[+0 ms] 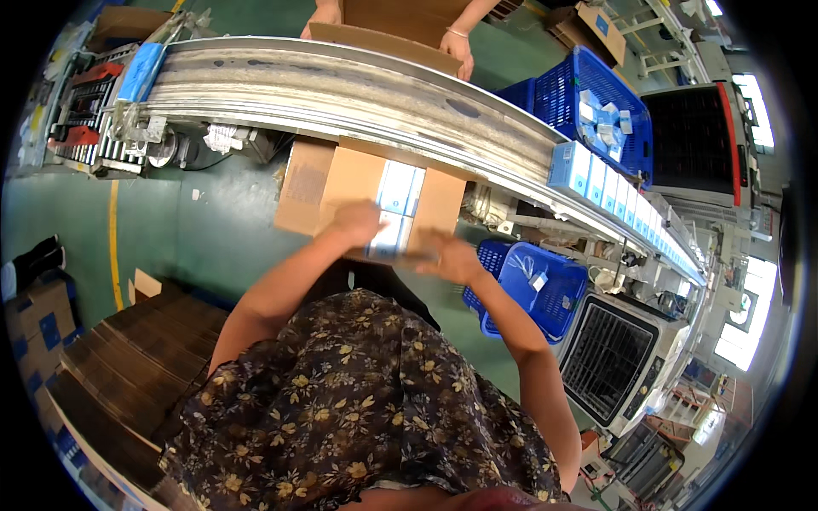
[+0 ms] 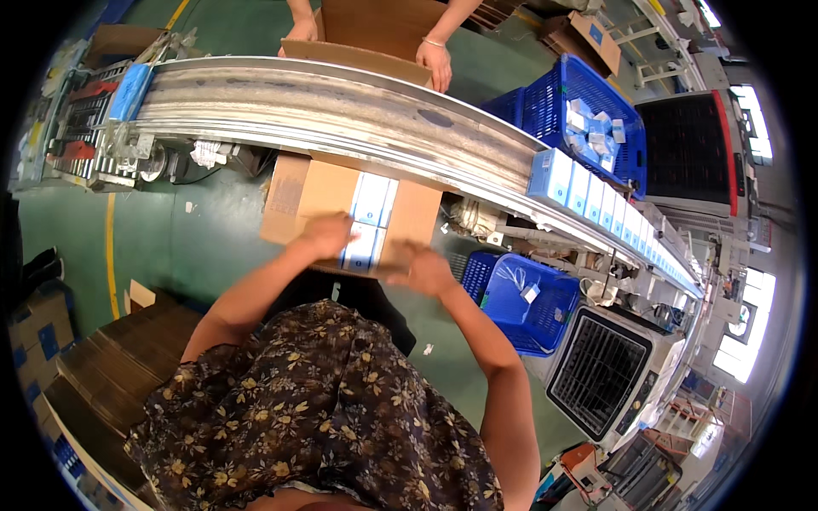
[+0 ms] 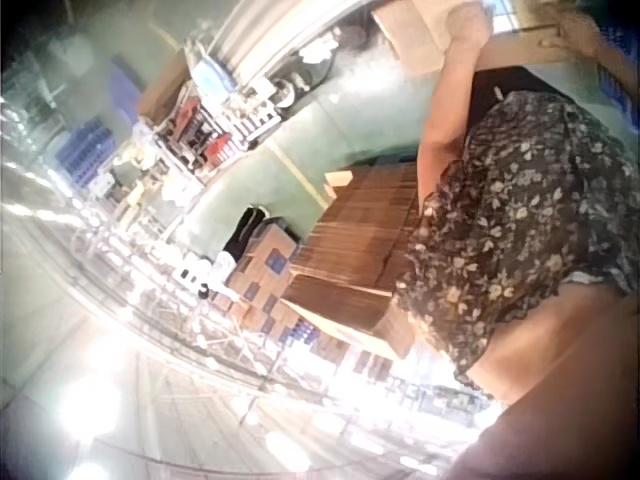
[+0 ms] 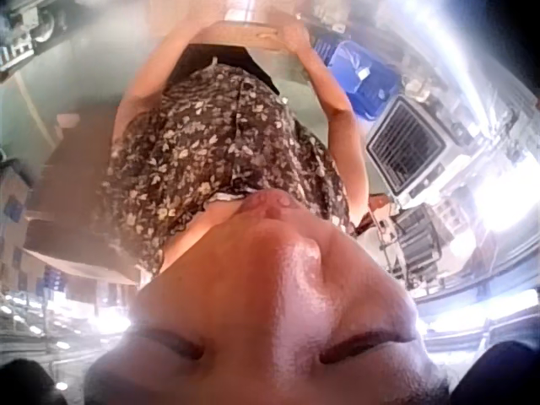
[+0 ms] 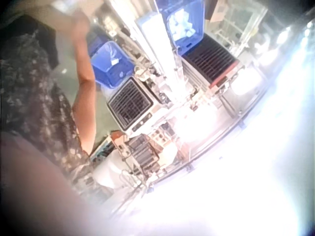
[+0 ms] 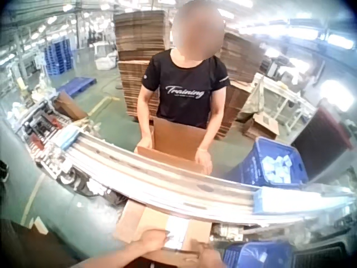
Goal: The person packs small white boxes into a larger cardboard box on a conveyor belt. They then move the filled box to a sealing machine, apply tape, and place it on a pallet.
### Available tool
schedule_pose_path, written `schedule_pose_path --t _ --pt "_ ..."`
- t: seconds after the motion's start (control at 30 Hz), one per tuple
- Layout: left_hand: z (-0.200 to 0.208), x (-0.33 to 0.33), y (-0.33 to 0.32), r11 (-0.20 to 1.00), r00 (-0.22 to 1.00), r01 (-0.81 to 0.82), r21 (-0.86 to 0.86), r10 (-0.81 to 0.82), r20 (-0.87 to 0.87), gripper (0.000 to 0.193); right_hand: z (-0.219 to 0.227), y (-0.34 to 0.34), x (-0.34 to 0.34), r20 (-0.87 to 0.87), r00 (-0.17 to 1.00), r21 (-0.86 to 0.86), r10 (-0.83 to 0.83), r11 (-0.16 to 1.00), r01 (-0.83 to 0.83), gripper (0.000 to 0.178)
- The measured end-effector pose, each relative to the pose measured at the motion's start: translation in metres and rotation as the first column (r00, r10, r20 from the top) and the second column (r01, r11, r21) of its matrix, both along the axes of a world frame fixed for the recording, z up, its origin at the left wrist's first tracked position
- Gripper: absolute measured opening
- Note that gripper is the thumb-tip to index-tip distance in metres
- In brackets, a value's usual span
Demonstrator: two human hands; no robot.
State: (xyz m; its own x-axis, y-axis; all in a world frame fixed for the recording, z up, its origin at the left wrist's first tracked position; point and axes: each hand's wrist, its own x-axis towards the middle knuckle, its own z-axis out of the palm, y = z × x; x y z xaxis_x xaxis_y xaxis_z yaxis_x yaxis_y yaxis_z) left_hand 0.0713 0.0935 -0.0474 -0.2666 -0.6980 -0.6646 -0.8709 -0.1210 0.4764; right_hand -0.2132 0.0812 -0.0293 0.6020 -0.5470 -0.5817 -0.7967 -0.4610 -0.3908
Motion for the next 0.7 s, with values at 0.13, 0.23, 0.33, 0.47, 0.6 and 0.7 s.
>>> schedule_pose_path --t 0.13,0.23,0.33,0.47,0.6,0.7 --pt "0.051 0.000 -0.024 0.577 0.972 -0.172 -0.799 0.231 -0.043 0.060 -0.117 0.002 -0.021 0.158 0.789 -0.590 -0.593 0.584 0.557 0.085" --pt "0.029 0.004 -0.010 0.489 0.913 -0.059 -0.870 0.380 0.152 0.065 -0.127 0.016 -0.019 0.507 0.476 0.227 -0.718 0.644 0.730 0.071" --pt "-0.023 0.009 0.064 0.741 0.927 -0.040 -0.670 0.277 0.251 0.074 -0.121 0.017 -0.012 0.600 0.294 0.443 -0.744 0.615 0.652 0.061" --pt "-0.046 0.027 0.106 0.788 0.798 -0.392 -0.475 0.548 0.251 0.081 -0.092 0.042 0.025 0.651 0.501 0.231 -0.570 0.778 0.584 0.067" --pt "-0.081 0.104 0.092 0.405 0.328 -0.671 -0.621 0.913 0.241 0.086 -0.093 0.071 0.080 0.735 0.540 0.171 -0.409 0.883 0.437 0.062" --pt "-0.085 0.165 0.095 0.415 0.312 -0.674 -0.611 0.910 0.274 0.089 -0.151 0.065 0.104 0.637 0.581 0.349 -0.506 0.862 0.367 0.056"
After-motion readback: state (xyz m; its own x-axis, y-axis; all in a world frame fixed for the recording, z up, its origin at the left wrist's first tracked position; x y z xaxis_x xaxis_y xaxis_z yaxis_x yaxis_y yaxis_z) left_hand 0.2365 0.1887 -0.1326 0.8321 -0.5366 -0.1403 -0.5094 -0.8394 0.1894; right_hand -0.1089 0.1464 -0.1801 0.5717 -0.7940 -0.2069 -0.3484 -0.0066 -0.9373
